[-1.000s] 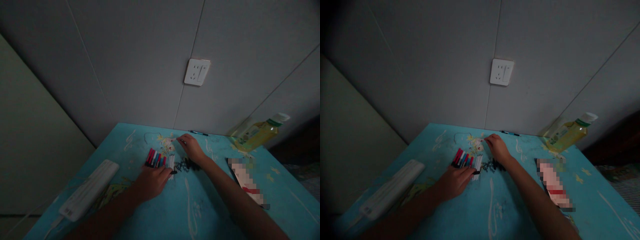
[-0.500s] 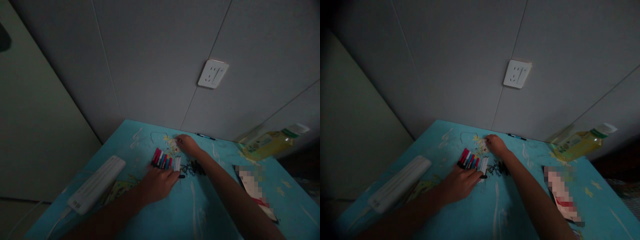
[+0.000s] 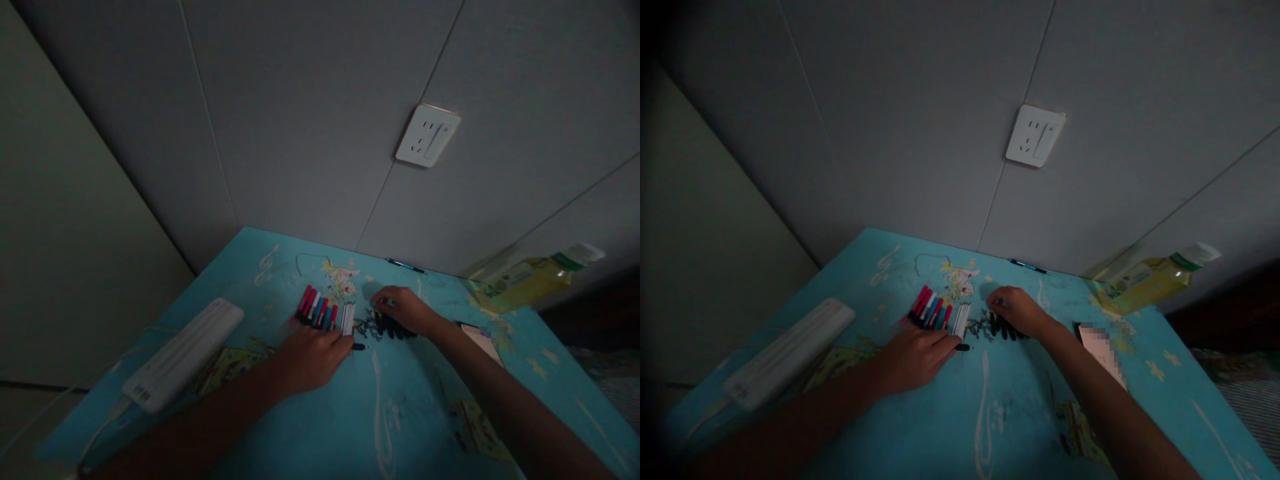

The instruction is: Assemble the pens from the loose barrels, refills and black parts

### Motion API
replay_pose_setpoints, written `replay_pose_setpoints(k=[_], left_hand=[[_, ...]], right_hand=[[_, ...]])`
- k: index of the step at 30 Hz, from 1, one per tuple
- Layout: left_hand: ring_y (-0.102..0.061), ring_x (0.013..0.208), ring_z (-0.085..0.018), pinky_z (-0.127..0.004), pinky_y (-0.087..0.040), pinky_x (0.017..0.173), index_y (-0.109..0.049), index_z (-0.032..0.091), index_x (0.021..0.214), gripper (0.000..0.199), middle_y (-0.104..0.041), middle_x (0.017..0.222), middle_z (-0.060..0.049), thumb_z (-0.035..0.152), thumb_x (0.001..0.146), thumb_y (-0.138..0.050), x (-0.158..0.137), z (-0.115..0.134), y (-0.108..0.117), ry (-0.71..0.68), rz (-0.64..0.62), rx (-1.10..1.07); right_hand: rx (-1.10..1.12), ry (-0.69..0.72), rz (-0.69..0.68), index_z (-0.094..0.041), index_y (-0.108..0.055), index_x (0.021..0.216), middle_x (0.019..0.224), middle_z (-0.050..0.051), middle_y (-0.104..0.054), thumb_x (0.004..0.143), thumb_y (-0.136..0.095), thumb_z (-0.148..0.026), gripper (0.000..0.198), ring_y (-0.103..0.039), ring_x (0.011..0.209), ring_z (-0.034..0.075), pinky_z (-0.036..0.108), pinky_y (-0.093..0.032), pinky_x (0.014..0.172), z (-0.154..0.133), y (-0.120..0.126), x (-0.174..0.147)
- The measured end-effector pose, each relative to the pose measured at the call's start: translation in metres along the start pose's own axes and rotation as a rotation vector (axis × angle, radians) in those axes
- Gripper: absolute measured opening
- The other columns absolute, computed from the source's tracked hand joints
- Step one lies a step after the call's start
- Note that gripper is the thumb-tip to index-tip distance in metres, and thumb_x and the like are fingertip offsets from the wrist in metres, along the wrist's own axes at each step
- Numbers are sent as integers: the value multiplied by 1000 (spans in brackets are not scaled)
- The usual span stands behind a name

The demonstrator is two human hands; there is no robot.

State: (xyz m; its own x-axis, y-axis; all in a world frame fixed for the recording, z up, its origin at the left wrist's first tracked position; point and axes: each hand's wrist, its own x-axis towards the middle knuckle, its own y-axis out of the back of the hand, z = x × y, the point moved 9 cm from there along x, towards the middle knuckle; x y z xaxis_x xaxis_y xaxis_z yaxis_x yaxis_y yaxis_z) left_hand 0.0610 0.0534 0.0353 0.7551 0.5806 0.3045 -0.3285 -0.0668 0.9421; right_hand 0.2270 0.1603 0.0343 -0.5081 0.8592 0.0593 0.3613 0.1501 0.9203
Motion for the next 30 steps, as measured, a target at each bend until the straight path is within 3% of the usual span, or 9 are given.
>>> replay_pose_setpoints(k=[9, 15, 24, 30], left_hand=[[-67, 73, -19, -31, -49, 64, -59, 20, 111, 21, -68, 86, -4, 25, 99, -43, 0, -1, 2, 19, 4, 25], [-67, 75, -20, -32, -49, 64, -58, 21, 114, 23, -68, 89, -3, 25, 100, -40, -1, -3, -4, 8, -3, 16], [-68, 78, -20, -33, -50, 69, -59, 22, 114, 22, -69, 91, -5, 25, 99, -42, -1, -4, -4, 35, -8, 37], [-68, 78, -20, -32, -52, 67, -60, 22, 115, 22, -70, 97, -6, 24, 98, -46, -1, -5, -4, 14, 21, 20]], right_hand=[[-6, 63, -13, -21, -73, 104, 97, 6, -75, 90, -60, -22, 19, -68, 86, 18, 30, -51, 80, -11, 0, -7], [-35, 21, 7, -23, -71, 109, 97, 5, -74, 90, -60, -19, 22, -68, 86, 19, 29, -50, 80, -14, 8, -13], [-187, 88, -17, -22, -73, 104, 94, 7, -75, 90, -60, -18, 19, -68, 89, 19, 29, -48, 83, -24, -3, -13], [-170, 61, 39, -20, -71, 111, 103, 9, -74, 91, -62, -24, 22, -67, 95, 21, 32, -47, 87, -41, 21, -24]])
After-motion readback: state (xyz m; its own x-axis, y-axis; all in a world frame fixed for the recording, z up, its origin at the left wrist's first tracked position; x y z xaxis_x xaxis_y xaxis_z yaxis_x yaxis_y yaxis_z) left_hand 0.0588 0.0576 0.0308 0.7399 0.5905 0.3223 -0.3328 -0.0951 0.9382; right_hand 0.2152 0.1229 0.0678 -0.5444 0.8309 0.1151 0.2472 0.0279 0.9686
